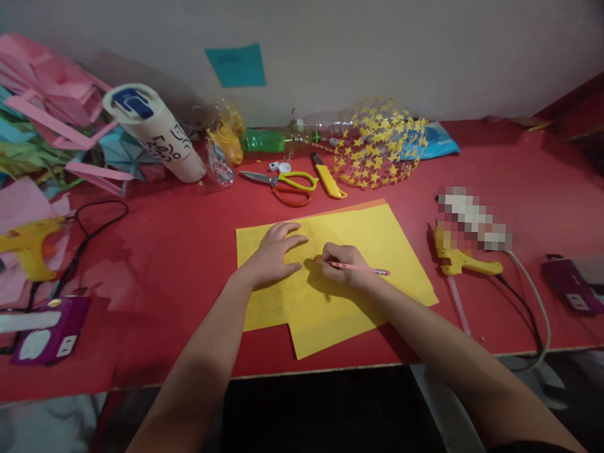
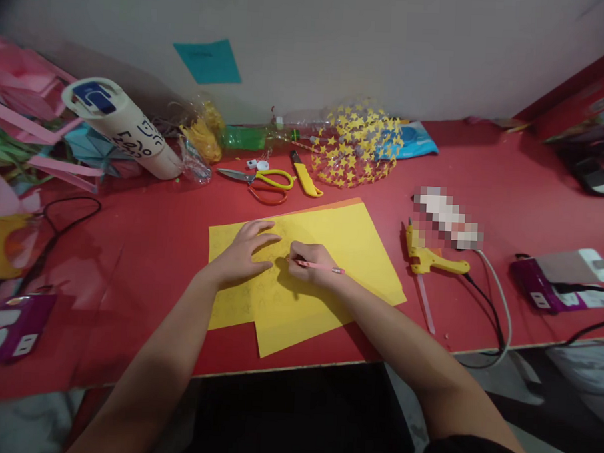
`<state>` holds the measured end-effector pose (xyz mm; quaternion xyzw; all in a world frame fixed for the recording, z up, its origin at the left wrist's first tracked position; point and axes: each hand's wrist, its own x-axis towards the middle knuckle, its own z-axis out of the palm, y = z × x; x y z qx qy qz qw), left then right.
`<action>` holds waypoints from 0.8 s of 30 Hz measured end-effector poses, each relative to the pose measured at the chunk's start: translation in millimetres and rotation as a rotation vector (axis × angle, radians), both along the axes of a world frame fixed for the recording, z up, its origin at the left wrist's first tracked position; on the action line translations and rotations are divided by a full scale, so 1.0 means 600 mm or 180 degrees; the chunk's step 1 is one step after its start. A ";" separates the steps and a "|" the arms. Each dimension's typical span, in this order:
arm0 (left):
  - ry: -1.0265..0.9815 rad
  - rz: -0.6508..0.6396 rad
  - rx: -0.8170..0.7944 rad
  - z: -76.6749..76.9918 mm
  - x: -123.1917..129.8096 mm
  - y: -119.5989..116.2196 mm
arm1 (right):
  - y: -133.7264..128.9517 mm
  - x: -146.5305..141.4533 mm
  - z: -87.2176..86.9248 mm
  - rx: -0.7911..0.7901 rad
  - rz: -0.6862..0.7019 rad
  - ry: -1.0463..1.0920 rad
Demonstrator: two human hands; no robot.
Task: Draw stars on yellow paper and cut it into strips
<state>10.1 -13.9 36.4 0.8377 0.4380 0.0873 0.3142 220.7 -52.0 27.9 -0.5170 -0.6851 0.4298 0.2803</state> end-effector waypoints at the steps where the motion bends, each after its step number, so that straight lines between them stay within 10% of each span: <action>1: 0.0012 0.0001 0.0002 0.001 0.000 0.000 | 0.000 0.000 0.000 0.0012 0.0032 0.0001; 12: -0.0016 -0.0019 0.0054 -0.003 -0.001 0.000 | 0.001 0.001 0.002 -0.0043 0.0142 0.0038; 24: 0.0147 -0.0085 0.0307 -0.008 -0.007 0.008 | 0.034 0.017 -0.004 -0.0620 -0.0782 0.1100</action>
